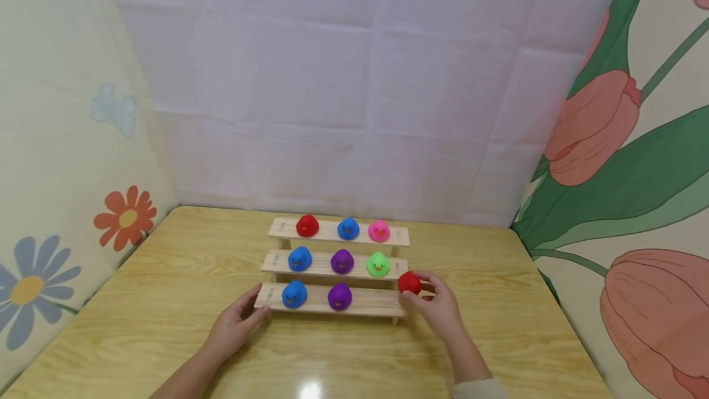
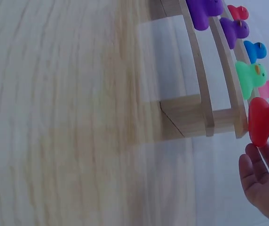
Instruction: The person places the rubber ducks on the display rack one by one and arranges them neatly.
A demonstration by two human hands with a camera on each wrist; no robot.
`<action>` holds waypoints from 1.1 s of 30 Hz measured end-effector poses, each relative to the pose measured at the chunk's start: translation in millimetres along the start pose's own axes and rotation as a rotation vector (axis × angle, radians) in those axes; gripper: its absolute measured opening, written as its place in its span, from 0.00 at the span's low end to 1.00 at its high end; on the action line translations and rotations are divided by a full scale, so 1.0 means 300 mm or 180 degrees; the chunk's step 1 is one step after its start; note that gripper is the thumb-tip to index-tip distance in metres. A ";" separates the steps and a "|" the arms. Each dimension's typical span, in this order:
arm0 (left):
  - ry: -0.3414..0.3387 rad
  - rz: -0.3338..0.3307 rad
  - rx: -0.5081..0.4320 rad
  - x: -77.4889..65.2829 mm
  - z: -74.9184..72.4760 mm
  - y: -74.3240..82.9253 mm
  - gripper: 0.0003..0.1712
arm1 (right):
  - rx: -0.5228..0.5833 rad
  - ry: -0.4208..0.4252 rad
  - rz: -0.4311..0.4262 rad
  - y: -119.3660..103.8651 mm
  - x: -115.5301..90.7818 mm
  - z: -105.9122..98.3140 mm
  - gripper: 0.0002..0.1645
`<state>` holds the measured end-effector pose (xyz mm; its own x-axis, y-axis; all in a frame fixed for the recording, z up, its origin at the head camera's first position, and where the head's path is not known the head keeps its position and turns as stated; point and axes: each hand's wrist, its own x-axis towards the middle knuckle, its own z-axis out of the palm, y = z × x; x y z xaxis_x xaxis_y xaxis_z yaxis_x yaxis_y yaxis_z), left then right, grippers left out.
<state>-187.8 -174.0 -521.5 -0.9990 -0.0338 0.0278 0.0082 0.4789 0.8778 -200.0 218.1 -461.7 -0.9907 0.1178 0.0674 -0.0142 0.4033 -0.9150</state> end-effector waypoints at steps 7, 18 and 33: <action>0.0001 0.0043 0.0016 0.002 -0.001 -0.004 0.38 | 0.0051 -0.0065 -0.0003 -0.017 -0.020 0.028 0.27; -0.0004 0.0053 0.0031 -0.009 -0.007 0.006 0.38 | -0.0009 -0.0176 -0.0091 -0.029 -0.043 0.077 0.25; 0.0001 0.0014 0.0039 -0.005 -0.004 0.002 0.38 | 0.0106 -0.0435 -0.0108 -0.019 -0.047 0.138 0.24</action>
<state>-186.3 -174.7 -520.3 -0.9990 -0.0319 0.0316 0.0119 0.4898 0.8718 -191.5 176.6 -474.0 -0.9987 -0.0211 0.0456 -0.0501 0.3743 -0.9260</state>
